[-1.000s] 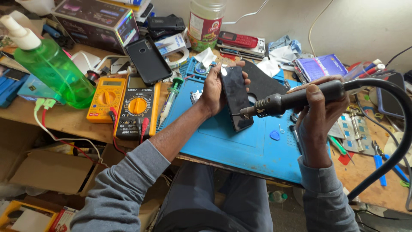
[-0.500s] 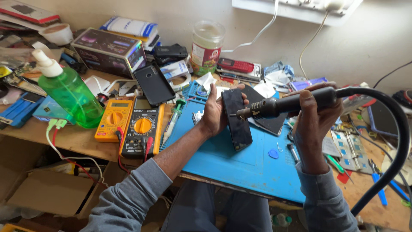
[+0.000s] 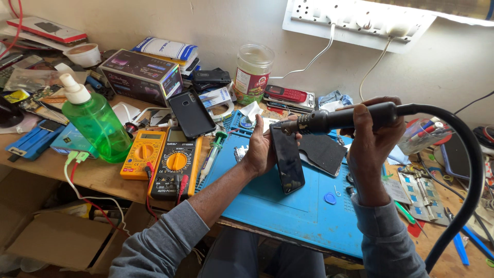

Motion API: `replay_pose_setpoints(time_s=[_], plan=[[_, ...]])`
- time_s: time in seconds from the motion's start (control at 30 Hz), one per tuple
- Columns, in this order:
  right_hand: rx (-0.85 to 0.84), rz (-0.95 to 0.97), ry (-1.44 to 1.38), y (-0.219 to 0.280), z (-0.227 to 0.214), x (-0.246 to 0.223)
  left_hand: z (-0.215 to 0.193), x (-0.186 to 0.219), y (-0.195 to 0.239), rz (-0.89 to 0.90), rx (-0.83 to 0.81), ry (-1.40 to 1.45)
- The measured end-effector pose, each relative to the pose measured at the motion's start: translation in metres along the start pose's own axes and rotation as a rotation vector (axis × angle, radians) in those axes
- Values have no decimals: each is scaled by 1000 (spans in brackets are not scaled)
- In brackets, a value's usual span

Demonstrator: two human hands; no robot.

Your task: The person disassembles a smartphone by removing the back cover and internal components. They use a heat gun to warm the device edges, then pry off the back cover with a plastic tool. The person removes the battery and other internal parts, placing them on the workbench.

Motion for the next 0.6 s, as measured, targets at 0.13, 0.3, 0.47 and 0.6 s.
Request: replay_pose_setpoints(time_s=[0.13,0.3,0.47,0.6], plan=[[7,9,1,0,3,-3,-2,-2,0,-20,34,-30],[25,9,20,-3,0,3,-3,-3,-2,-14,61,15],[67,39,-29,-10,-4,14,0,-2,-3,-14,76,63],[104,93,-6,-11,-7,20,1,-2,-1,-34,99,91]])
Point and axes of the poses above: each hand's wrist, its own y-axis away from the middle knuckle, its own z-axis out of the palm, x = y × z, the point moved 2 cm from there along -y, towards the middle knuckle, and after that the axes turned 3 degrees about z, right-handed, at the moved point
